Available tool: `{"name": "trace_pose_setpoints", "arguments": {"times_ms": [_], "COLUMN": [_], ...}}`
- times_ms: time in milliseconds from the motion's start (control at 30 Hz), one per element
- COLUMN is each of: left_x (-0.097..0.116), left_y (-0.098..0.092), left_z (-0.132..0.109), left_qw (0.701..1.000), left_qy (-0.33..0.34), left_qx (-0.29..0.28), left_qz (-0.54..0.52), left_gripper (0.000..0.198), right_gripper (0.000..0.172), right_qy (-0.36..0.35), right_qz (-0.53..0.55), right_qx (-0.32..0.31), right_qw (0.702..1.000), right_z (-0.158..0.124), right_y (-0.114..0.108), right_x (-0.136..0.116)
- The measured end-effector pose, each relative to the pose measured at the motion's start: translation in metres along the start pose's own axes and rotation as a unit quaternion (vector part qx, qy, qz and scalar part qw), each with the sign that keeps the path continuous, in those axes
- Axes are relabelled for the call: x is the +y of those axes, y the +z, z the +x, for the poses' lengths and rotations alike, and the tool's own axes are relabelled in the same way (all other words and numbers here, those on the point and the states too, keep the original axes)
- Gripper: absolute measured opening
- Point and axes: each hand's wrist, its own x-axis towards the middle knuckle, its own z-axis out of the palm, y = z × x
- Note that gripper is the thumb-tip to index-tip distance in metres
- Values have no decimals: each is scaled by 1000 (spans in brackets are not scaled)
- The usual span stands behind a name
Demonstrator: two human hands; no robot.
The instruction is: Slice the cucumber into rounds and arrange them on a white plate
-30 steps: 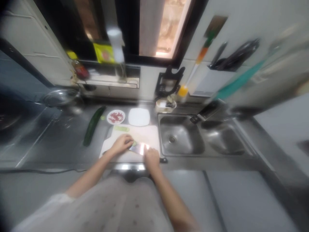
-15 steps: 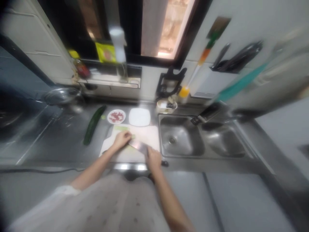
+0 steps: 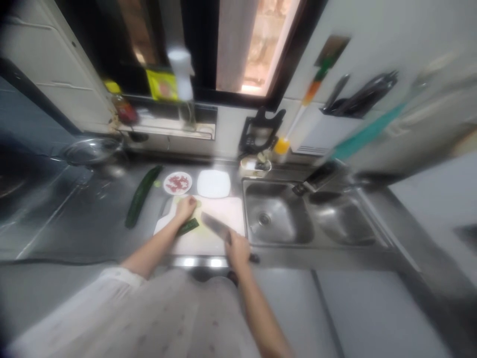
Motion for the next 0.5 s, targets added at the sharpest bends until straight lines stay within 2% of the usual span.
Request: {"name": "trace_pose_setpoints", "arguments": {"times_ms": [133,300,500], "left_x": [-6,-17,-22], "left_y": [-2,-6,-4], "left_z": [3,1,2], "left_qw": [997,984,979], "left_qy": [62,137,164], "left_qx": [9,-33,-47], "left_qz": [54,105,113], "left_gripper": [19,21,25], "right_gripper": [45,42,43], "right_qy": [7,6,-2], "right_qz": [1,11,7], "right_qx": [-6,3,-2], "right_qw": [1000,1000,1000], "right_z": [1,2,4], "right_y": [-2,1,3], "right_x": [0,0,0]}}
